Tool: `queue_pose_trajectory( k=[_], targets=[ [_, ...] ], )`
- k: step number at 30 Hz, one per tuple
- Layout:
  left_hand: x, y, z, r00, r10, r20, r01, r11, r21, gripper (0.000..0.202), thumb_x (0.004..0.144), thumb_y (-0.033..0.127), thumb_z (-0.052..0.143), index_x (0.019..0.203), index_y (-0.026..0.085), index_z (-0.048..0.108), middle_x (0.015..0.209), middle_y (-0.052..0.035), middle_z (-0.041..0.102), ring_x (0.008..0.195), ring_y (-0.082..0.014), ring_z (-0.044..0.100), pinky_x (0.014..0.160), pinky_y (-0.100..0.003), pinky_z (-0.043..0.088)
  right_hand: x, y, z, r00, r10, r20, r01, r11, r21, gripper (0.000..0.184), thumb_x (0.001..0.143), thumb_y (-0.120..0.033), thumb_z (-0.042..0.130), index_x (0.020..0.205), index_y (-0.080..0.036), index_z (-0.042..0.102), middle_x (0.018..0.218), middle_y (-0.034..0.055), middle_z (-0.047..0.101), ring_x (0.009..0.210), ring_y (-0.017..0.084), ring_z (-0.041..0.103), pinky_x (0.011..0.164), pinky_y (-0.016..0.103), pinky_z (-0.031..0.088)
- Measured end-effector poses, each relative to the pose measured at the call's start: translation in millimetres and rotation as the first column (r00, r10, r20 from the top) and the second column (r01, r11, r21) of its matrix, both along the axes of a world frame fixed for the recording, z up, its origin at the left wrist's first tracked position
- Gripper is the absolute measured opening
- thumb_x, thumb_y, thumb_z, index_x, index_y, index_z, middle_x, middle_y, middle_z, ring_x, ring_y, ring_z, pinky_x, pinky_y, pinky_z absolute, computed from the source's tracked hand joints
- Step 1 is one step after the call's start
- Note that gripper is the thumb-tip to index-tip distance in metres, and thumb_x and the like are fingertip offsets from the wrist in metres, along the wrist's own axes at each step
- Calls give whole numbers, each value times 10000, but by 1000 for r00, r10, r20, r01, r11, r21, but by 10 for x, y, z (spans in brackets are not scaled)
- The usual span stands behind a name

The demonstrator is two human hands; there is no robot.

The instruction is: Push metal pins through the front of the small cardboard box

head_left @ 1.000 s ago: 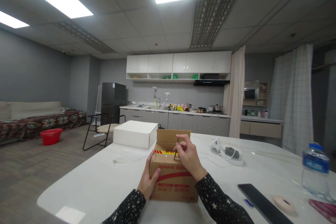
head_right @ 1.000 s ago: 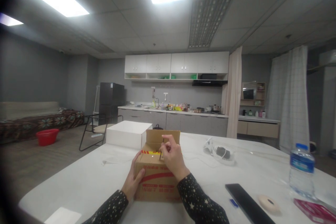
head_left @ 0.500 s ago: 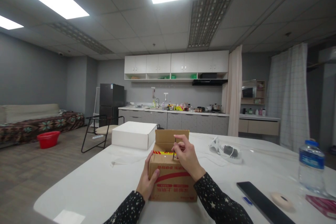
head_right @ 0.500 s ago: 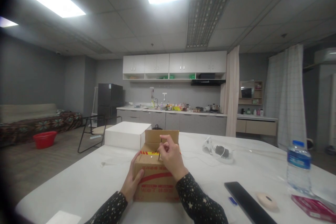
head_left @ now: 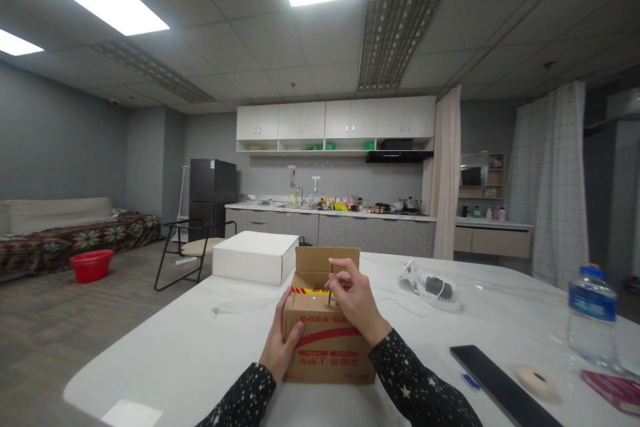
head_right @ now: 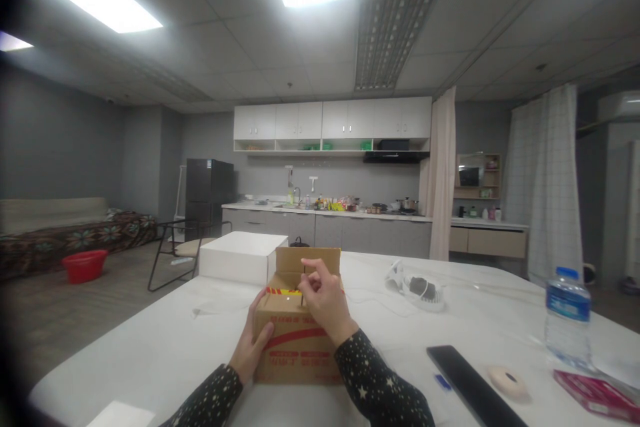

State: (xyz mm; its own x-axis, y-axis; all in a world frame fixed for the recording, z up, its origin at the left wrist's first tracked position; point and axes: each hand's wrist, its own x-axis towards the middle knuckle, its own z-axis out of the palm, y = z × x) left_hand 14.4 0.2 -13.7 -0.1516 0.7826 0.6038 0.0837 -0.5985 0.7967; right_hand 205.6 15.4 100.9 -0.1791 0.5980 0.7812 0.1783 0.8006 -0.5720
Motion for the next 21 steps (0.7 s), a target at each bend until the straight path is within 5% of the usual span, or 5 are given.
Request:
queue_pose_trajectory(
  k=[21],
  targets=[
    [-4, -14, 9, 1000, -4, 8, 4, 1000, -10, 848, 867, 602, 602, 1548, 210, 284, 1542, -144, 440, 1388, -341, 469, 1173, -488, 373, 10, 33, -31, 1000, -16, -27, 16, 1000, -2, 232, 937, -306, 553, 1146, -208, 573, 681, -7, 693, 463, 131, 591, 461, 227, 490]
  ],
)
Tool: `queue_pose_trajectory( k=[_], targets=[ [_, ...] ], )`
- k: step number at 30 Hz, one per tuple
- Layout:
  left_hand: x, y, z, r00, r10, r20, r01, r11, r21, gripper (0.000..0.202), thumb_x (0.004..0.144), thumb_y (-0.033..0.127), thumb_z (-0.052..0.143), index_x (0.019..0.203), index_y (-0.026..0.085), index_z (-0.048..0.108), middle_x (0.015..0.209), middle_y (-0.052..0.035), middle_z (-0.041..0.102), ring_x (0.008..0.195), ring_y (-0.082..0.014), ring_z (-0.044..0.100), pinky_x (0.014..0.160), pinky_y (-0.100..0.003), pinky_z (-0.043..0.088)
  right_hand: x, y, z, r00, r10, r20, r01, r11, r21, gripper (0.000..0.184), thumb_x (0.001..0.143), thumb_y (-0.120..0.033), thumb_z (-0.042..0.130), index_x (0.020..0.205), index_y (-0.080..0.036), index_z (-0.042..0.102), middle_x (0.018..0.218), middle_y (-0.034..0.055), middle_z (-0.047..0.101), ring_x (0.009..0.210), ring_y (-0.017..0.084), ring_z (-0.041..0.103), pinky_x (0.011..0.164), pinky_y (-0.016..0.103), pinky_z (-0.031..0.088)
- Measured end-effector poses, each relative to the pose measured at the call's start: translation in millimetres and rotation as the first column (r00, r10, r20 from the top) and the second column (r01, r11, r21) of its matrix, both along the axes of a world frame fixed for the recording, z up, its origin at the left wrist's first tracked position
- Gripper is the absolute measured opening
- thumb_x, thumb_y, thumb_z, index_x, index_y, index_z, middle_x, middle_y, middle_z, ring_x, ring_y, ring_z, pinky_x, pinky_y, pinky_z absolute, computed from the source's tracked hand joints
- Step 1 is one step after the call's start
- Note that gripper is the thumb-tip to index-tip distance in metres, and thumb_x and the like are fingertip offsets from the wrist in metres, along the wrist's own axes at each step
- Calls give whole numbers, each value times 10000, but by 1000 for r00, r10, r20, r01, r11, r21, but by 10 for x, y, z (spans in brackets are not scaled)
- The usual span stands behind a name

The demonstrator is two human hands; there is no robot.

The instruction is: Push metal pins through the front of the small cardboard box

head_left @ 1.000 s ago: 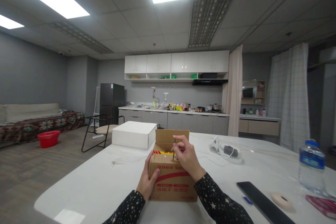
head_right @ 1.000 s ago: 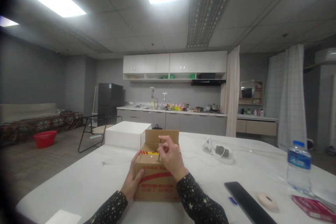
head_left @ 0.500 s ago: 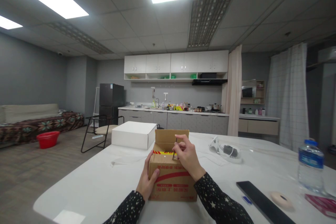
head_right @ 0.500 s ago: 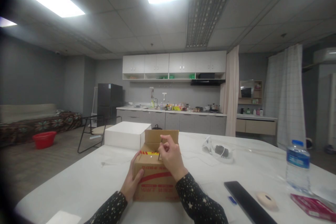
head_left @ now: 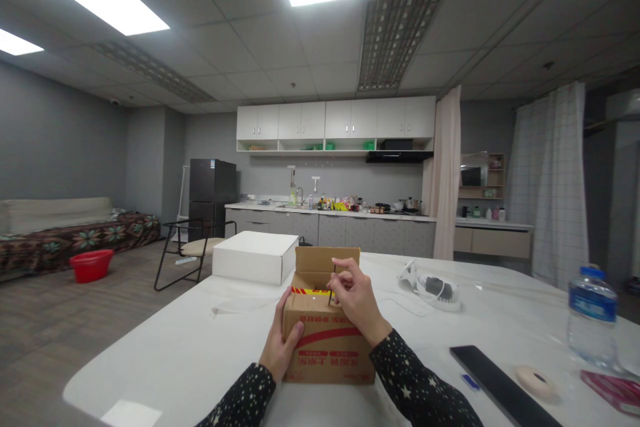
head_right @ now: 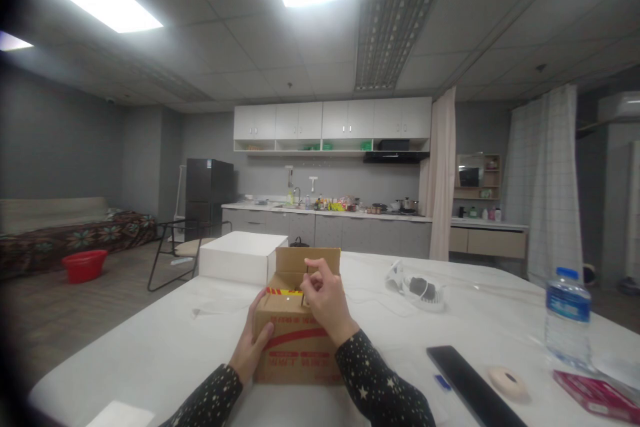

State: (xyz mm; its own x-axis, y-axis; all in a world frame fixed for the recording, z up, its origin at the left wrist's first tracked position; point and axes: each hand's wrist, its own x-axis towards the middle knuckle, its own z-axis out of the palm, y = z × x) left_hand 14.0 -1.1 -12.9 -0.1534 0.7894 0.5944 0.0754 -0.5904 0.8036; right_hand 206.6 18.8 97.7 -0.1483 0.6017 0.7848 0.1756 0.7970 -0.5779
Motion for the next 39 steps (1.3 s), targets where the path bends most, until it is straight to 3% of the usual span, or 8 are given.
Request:
queue_pose_trajectory(
  k=[6, 12, 18, 24, 28, 33, 37, 39],
  targets=[
    [17, -15, 18, 1000, 5, 4, -5, 1000, -7, 863, 860, 623, 595, 1547, 206, 282, 1538, -143, 445, 1383, -344, 475, 1169, -477, 381, -25, 4, -13, 1000, 24, 7, -24, 999, 42, 213, 924, -290, 558, 1126, -222, 575, 700, -14, 691, 486, 131, 614, 489, 227, 514],
    [35, -50, 45, 1000, 10, 0, -10, 1000, -15, 871, 859, 633, 587, 1547, 200, 274, 1537, -149, 448, 1375, -338, 484, 1167, -484, 386, -8, 0, 21, 997, 28, -71, -33, 996, -81, 197, 909, -297, 555, 1087, -216, 535, 642, -30, 671, 453, 143, 619, 459, 228, 506],
    [54, -71, 77, 1000, 0, 16, 1, 1000, -23, 875, 853, 633, 596, 1543, 202, 274, 1533, -149, 449, 1369, -347, 486, 1153, -481, 399, -18, -61, 36, 997, -6, 76, -2, 995, 99, 204, 910, -245, 541, 1106, -214, 586, 706, -7, 685, 566, 148, 645, 575, 256, 532],
    [44, -73, 84, 1000, 6, 9, -5, 1000, -12, 874, 854, 634, 596, 1540, 191, 285, 1545, -154, 436, 1408, -353, 447, 1156, -477, 398, -24, -80, 46, 987, -56, 150, 28, 983, 180, 219, 912, -220, 527, 1110, -226, 619, 702, -3, 658, 608, 158, 631, 625, 280, 521],
    [35, -57, 61, 1000, -1, 10, 1, 1000, -25, 884, 853, 628, 601, 1547, 192, 268, 1539, -157, 439, 1385, -349, 471, 1152, -479, 401, -10, -25, 74, 998, 17, 65, -16, 1000, -8, 217, 896, -270, 541, 1108, -229, 549, 662, -30, 644, 510, 146, 618, 533, 257, 506],
    [40, -39, 43, 1000, 14, 11, -14, 1000, 9, 890, 840, 654, 603, 1541, 193, 306, 1538, -152, 444, 1387, -356, 465, 1181, -484, 360, 23, 24, 89, 990, 98, -106, -124, 951, -284, 269, 825, -316, 551, 1040, -239, 408, 609, -69, 639, 444, 157, 620, 443, 233, 469],
    [50, -42, 44, 999, 8, 37, -8, 1000, 2, 900, 840, 648, 611, 1549, 194, 297, 1518, -163, 463, 1363, -362, 490, 1163, -500, 380, 1, -22, 64, 991, 132, 35, -121, 966, -228, 196, 813, -295, 588, 957, -226, 474, 618, -44, 652, 528, 162, 653, 505, 243, 490],
    [42, -44, 47, 1000, 5, 29, -5, 1000, -6, 880, 852, 642, 598, 1547, 197, 292, 1525, -160, 457, 1373, -357, 481, 1154, -494, 395, -7, -30, 69, 995, 101, -9, -101, 975, -199, 189, 825, -290, 592, 971, -215, 498, 670, -20, 681, 574, 165, 668, 547, 261, 515]
  ],
)
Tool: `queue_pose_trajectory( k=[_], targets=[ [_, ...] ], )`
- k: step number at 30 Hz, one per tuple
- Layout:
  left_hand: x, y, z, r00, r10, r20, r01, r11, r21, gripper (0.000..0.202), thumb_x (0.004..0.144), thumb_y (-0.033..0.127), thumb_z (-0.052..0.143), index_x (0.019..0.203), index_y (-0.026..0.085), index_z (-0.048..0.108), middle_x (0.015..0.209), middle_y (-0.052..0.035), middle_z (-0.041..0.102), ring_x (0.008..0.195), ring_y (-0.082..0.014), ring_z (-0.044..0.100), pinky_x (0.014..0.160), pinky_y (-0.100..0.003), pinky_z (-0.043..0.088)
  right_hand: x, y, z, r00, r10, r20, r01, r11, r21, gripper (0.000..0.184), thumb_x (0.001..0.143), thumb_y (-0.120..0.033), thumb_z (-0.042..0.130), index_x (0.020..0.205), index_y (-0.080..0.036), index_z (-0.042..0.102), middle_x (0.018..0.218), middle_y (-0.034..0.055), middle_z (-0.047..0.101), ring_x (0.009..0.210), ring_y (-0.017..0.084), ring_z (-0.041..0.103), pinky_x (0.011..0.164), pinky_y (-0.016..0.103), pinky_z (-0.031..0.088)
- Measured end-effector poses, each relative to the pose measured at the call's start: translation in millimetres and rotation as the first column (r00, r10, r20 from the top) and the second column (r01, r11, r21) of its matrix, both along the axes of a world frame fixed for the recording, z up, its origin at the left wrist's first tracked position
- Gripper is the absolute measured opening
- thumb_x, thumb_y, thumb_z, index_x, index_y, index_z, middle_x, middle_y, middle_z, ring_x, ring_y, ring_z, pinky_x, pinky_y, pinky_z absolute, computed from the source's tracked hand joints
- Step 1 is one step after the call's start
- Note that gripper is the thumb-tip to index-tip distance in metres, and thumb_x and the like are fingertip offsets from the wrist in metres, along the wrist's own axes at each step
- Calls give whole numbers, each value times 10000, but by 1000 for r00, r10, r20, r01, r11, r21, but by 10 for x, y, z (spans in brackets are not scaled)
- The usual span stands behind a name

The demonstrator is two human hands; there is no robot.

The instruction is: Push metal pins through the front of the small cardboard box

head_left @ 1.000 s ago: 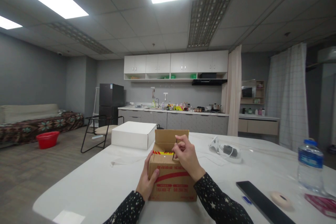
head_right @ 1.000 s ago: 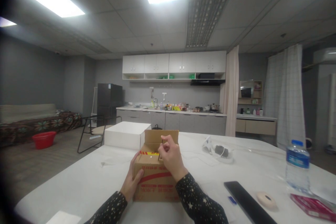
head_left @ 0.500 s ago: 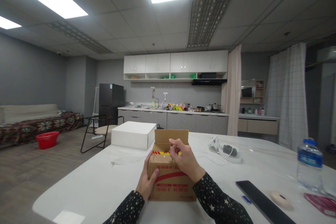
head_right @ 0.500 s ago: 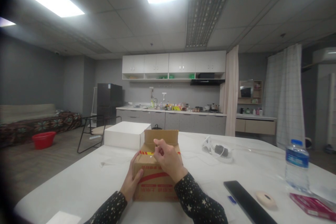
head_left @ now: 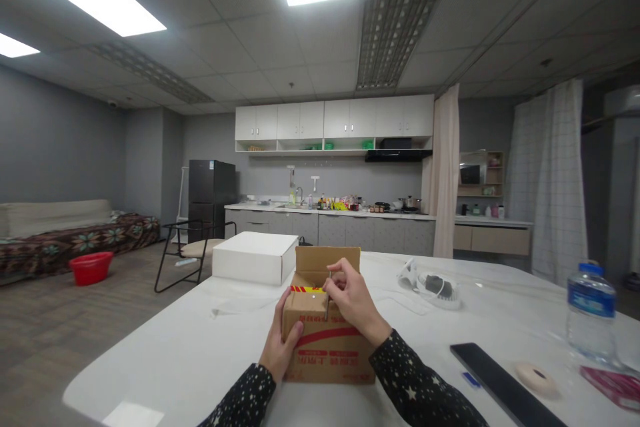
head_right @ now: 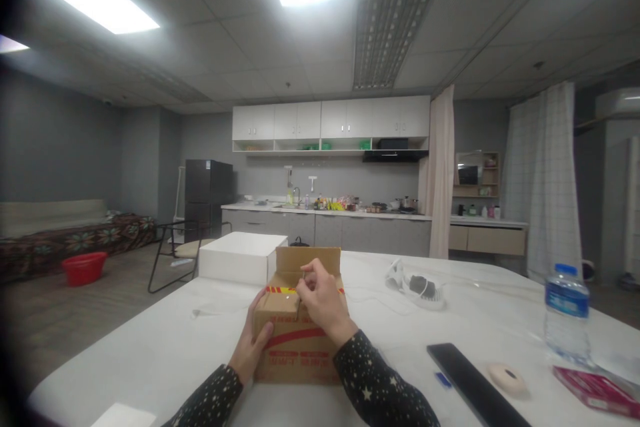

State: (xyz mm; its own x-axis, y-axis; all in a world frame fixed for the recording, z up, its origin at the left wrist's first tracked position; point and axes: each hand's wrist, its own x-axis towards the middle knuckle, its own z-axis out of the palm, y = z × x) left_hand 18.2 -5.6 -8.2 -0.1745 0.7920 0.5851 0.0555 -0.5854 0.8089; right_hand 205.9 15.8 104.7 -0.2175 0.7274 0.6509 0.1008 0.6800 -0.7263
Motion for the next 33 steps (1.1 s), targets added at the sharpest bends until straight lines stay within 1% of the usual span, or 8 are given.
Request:
queue_pose_trajectory(
  k=[4, 6, 9, 14, 22, 26, 29, 33],
  targets=[
    [-37, 15, -8, 999, -5, -44, 6, 1000, 1, 847, 865, 633, 587, 1533, 198, 300, 1536, -152, 446, 1404, -343, 449, 1177, -485, 373, 30, 38, 60, 969, -50, -241, 17, 991, -136, 309, 828, -326, 613, 1071, -196, 473, 749, 16, 726, 613, 180, 693, 575, 290, 552],
    [-49, 24, -17, 999, -11, -51, 12, 1000, 5, 848, 863, 629, 592, 1532, 197, 301, 1542, -153, 436, 1412, -343, 437, 1187, -490, 360, 45, 49, 85, 954, -39, -298, 0, 991, -132, 404, 843, -372, 627, 1165, -186, 470, 825, 41, 747, 665, 190, 711, 609, 310, 574],
    [-42, 22, -20, 1000, 1, -30, 0, 1000, 6, 835, 868, 622, 589, 1534, 208, 300, 1549, -147, 429, 1407, -340, 444, 1184, -495, 363, 42, 32, 89, 967, -21, -253, -1, 996, -84, 448, 877, -421, 617, 1230, -168, 507, 902, 69, 753, 713, 196, 722, 671, 341, 594],
    [-22, -3, 2, 999, -1, -36, 1, 1000, -8, 838, 873, 621, 581, 1542, 207, 292, 1547, -144, 438, 1414, -334, 445, 1173, -465, 384, 20, -6, 67, 985, -26, -168, 26, 1000, -5, 395, 922, -438, 573, 1202, -159, 563, 931, 84, 751, 727, 195, 722, 708, 357, 595],
    [-35, 37, -35, 1000, 4, -19, -4, 1000, 1, 846, 862, 621, 594, 1542, 216, 296, 1552, -145, 427, 1404, -347, 451, 1177, -491, 367, 24, -27, 77, 991, 4, -131, -4, 1000, 2, 364, 925, -431, 561, 1178, -170, 563, 919, 81, 740, 740, 200, 720, 706, 358, 587],
    [-41, 51, -45, 1000, -2, -22, 2, 1000, 9, 826, 875, 605, 589, 1540, 217, 290, 1552, -146, 419, 1409, -337, 440, 1193, -501, 338, 19, -53, 102, 988, 56, -143, -56, 998, 0, 315, 913, -433, 570, 1114, -190, 577, 910, 67, 729, 758, 198, 720, 726, 353, 584],
    [-46, 57, -47, 999, 8, -40, -8, 1000, 14, 811, 880, 605, 583, 1534, 216, 302, 1550, -143, 422, 1419, -334, 428, 1204, -497, 322, -20, -57, 121, 971, 124, -204, -139, 988, -61, 281, 911, -447, 553, 1046, -201, 570, 873, 54, 722, 747, 195, 717, 725, 343, 574],
    [-50, 66, -57, 999, 24, -47, -23, 1000, 22, 825, 878, 613, 579, 1541, 211, 300, 1551, -143, 424, 1426, -338, 422, 1202, -483, 331, -136, -30, 136, 900, 244, -362, -322, 931, -173, 211, 869, -396, 533, 964, -208, 549, 726, 7, 678, 607, 153, 640, 618, 279, 526]
  ],
)
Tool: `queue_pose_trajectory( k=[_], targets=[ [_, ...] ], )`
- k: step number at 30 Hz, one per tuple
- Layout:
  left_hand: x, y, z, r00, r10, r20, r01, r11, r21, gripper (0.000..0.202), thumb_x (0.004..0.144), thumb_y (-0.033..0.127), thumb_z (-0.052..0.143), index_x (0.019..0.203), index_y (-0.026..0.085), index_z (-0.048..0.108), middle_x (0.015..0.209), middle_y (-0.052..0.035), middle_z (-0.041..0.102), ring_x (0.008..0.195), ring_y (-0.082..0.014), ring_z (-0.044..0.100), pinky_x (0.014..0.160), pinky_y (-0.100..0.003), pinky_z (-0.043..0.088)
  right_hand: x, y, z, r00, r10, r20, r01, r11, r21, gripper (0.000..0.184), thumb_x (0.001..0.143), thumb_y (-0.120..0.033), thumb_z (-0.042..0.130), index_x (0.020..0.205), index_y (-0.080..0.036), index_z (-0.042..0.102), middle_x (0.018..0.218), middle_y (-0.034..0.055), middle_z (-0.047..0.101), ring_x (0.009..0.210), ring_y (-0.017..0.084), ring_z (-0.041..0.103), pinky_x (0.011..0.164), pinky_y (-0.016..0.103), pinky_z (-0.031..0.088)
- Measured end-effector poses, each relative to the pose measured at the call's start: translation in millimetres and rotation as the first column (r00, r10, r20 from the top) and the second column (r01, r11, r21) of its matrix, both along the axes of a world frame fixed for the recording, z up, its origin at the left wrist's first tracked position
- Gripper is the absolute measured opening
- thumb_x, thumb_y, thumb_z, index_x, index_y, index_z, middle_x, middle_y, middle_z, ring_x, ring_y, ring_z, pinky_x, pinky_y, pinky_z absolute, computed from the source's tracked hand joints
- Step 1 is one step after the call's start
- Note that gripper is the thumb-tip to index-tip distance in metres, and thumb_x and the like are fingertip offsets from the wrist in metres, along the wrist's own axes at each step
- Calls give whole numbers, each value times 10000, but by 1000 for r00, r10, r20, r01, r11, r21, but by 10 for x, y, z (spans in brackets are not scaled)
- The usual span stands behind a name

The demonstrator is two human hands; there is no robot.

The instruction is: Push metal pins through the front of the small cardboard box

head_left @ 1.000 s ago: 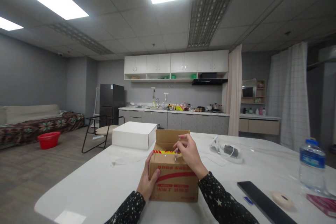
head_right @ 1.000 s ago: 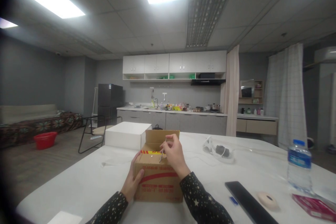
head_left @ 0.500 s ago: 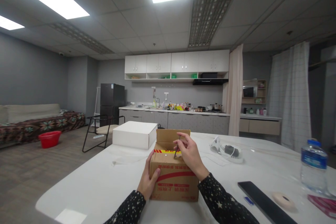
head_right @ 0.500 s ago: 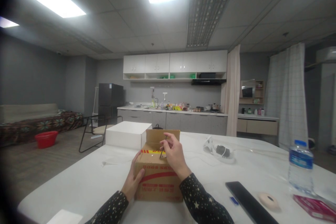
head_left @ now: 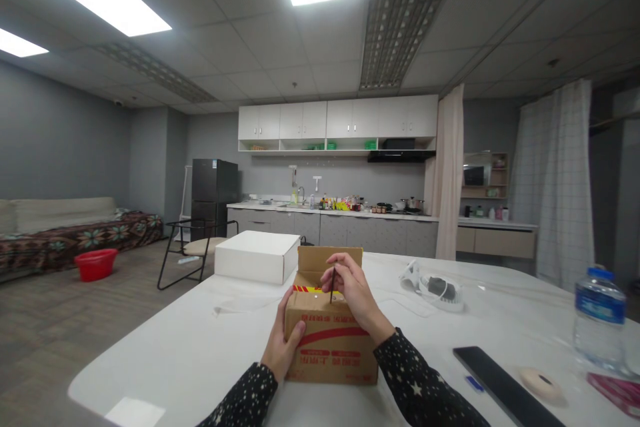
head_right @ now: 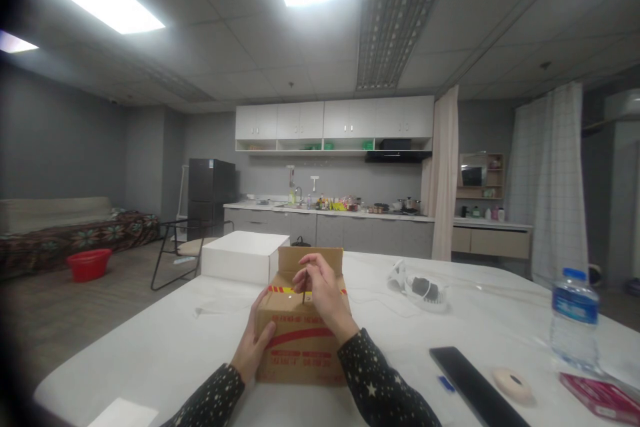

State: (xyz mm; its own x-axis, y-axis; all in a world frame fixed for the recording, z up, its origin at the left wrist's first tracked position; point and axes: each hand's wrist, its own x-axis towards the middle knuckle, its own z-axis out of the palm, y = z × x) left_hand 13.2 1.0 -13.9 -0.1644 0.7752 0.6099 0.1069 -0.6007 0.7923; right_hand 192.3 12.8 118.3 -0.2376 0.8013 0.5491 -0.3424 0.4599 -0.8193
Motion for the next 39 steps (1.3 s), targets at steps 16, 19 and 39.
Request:
queue_pose_trajectory(
  k=[16, 19, 39],
  targets=[
    [-9, 0, -7, 1000, -28, 0, 28, 1000, -8, 833, 884, 606, 581, 1556, 215, 279, 1553, -142, 430, 1409, -328, 452, 1188, -462, 359, -183, 39, 115, 969, 48, -241, -122, 946, -302, 289, 720, -388, 537, 539, -229, 377, 467, -88, 277, 419, 80, 176, 413, 214, 164],
    [-2, -14, 13, 1000, -22, 2, 22, 1000, -5, 830, 881, 611, 580, 1548, 211, 290, 1550, -140, 435, 1417, -327, 441, 1196, -463, 345, -176, 46, 117, 961, 62, -268, -148, 939, -312, 307, 738, -379, 510, 527, -229, 343, 462, -79, 295, 416, 82, 186, 405, 220, 183],
    [21, -46, 53, 1000, -4, 7, 4, 1000, 4, 825, 869, 615, 588, 1528, 198, 317, 1530, -142, 451, 1406, -326, 443, 1199, -471, 339, -170, -49, 235, 958, 146, -248, -242, 874, -422, 322, 771, -281, 397, 476, -224, 281, 417, -62, 254, 397, 87, 157, 388, 222, 102]
  ],
)
